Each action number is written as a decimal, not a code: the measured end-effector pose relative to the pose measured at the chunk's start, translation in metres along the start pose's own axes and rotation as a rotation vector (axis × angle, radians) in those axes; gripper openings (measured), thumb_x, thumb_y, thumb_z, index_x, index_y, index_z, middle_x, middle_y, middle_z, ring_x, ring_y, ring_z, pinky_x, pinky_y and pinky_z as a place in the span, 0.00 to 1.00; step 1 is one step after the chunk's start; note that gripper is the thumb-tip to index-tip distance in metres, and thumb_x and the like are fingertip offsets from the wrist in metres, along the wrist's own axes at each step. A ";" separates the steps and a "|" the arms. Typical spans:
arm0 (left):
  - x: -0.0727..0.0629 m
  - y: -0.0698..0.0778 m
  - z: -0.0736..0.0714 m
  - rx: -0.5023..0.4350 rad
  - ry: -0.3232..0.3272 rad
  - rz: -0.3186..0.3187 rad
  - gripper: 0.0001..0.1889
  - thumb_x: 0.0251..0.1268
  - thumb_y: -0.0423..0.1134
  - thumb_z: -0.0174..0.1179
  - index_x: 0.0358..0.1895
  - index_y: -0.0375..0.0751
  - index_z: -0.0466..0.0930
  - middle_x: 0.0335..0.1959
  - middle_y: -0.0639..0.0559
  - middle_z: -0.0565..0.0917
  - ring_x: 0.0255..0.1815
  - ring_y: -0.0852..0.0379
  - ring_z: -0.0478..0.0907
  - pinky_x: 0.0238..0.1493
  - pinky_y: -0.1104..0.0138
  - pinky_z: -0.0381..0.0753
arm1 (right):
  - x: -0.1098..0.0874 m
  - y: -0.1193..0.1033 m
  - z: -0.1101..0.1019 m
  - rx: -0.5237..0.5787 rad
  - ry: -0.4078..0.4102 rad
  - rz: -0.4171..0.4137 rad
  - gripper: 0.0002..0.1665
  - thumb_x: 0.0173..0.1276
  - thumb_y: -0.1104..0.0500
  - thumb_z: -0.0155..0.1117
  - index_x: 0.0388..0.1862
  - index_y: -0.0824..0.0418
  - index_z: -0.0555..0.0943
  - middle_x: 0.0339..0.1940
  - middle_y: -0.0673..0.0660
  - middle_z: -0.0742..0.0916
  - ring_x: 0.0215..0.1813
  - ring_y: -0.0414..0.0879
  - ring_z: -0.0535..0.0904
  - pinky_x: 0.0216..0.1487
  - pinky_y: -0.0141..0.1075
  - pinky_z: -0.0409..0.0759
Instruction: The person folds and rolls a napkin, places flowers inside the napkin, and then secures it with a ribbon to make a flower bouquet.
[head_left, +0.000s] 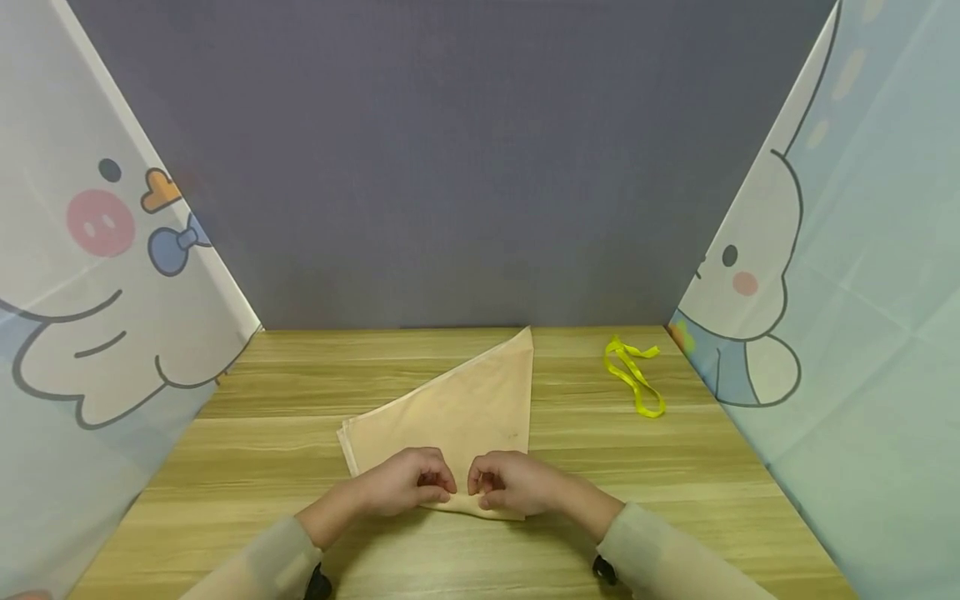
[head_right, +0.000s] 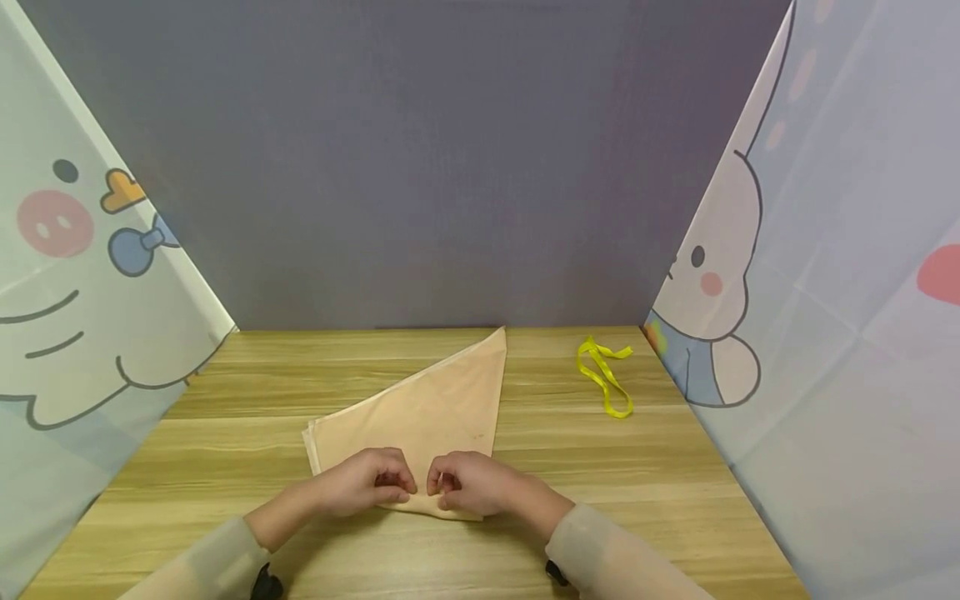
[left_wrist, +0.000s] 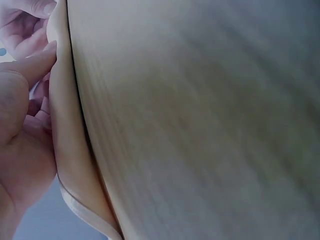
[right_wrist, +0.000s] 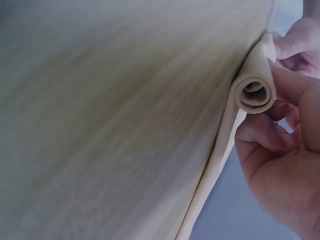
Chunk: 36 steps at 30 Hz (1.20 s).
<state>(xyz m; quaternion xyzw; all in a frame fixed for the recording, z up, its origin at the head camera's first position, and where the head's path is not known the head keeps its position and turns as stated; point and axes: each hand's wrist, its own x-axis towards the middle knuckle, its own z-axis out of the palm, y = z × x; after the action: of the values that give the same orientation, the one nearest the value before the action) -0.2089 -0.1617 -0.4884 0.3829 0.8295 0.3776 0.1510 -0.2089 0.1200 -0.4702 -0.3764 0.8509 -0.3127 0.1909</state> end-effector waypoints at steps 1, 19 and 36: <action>0.000 0.000 0.000 0.001 -0.003 -0.004 0.03 0.79 0.39 0.69 0.47 0.48 0.91 0.43 0.60 0.85 0.41 0.72 0.77 0.45 0.72 0.84 | 0.000 -0.001 0.000 0.009 -0.003 -0.006 0.06 0.77 0.61 0.74 0.46 0.51 0.85 0.36 0.41 0.81 0.39 0.29 0.73 0.45 0.27 0.77; 0.010 0.013 0.014 -0.038 -0.015 -0.028 0.02 0.80 0.37 0.68 0.48 0.48 0.88 0.41 0.63 0.84 0.38 0.72 0.76 0.43 0.73 0.82 | -0.011 -0.002 -0.009 0.048 -0.006 0.088 0.08 0.74 0.64 0.76 0.42 0.50 0.90 0.39 0.45 0.84 0.40 0.32 0.77 0.46 0.29 0.79; 0.006 0.009 0.008 0.126 -0.040 0.057 0.10 0.74 0.43 0.75 0.51 0.42 0.95 0.39 0.63 0.80 0.35 0.73 0.71 0.38 0.77 0.78 | -0.011 -0.005 -0.010 -0.252 0.033 -0.027 0.13 0.65 0.46 0.86 0.43 0.48 0.93 0.40 0.38 0.88 0.39 0.30 0.79 0.44 0.26 0.78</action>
<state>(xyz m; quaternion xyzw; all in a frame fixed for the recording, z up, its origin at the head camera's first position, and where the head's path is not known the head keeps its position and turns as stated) -0.2040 -0.1492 -0.4873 0.4225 0.8373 0.3209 0.1324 -0.2048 0.1292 -0.4587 -0.4037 0.8813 -0.2121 0.1237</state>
